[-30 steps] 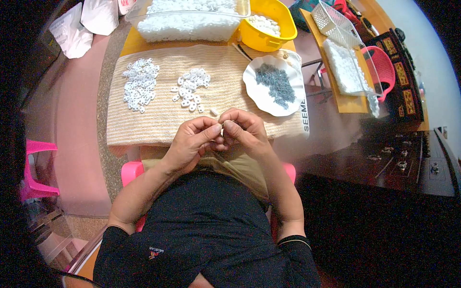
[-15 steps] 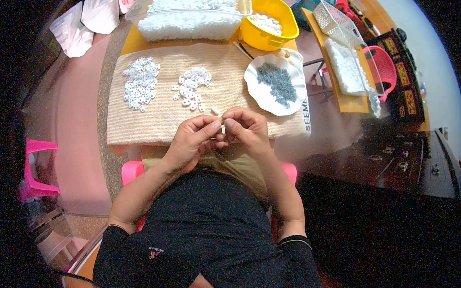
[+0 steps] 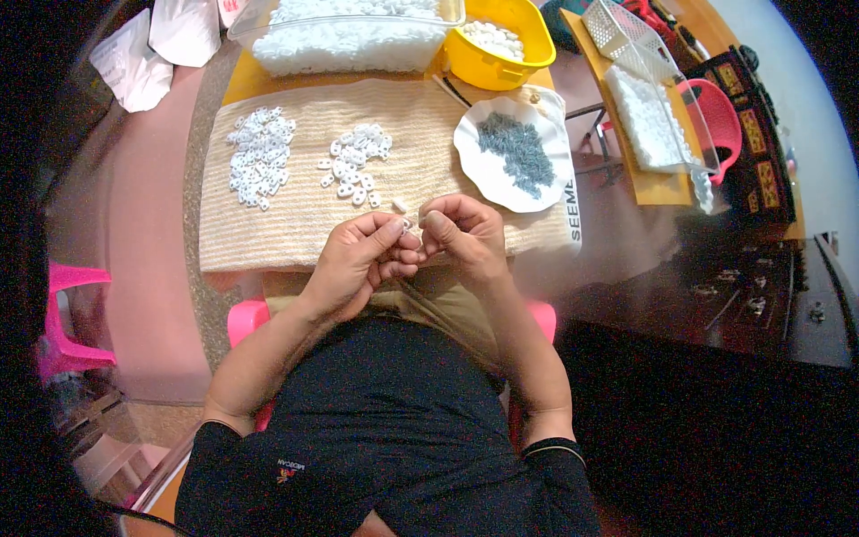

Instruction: Manually assemble small white plastic components by inserting grey pins into them.

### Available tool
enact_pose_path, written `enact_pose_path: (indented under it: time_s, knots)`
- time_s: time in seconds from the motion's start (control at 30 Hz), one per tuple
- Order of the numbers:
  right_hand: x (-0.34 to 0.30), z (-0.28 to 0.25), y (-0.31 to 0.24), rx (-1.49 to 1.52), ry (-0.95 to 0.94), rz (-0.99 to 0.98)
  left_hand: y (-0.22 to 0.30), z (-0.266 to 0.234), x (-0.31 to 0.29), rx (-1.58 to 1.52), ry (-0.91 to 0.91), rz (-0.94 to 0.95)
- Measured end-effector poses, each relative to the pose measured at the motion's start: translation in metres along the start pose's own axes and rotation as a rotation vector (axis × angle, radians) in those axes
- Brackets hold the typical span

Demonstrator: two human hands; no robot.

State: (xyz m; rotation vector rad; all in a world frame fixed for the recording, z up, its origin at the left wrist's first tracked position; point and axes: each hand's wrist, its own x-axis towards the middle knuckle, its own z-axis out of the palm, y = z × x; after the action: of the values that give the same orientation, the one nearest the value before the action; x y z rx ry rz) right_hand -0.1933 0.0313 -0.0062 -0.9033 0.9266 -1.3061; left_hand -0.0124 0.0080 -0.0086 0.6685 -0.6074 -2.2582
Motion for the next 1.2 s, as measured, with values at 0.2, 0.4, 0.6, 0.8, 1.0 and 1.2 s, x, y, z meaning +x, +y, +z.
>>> enact_pose_path:
  time_s: [0.2,0.4,0.6,0.8,1.0,1.2]
  knots:
    - [0.0,-0.002,0.005,-0.065,0.003,0.004,-0.002,0.001,0.001,0.003,0.037,0.015]
    - [-0.001,0.0,0.009,-0.117,-0.004,-0.066,-0.004,-0.002,-0.001,0.046,0.082,0.059]
    - [-0.004,0.013,0.011,-0.265,-0.026,-0.186,-0.007,0.002,-0.004,-0.031,0.11,0.065]
    - [-0.004,0.01,0.009,-0.237,-0.024,-0.144,-0.002,0.003,-0.004,-0.039,0.091,0.007]
    - [-0.002,0.007,0.008,-0.225,-0.01,-0.054,-0.001,0.003,-0.005,-0.015,0.092,0.005]
    - [-0.003,0.006,0.01,-0.128,0.028,0.049,0.0,0.0,-0.003,-0.04,0.116,0.023]
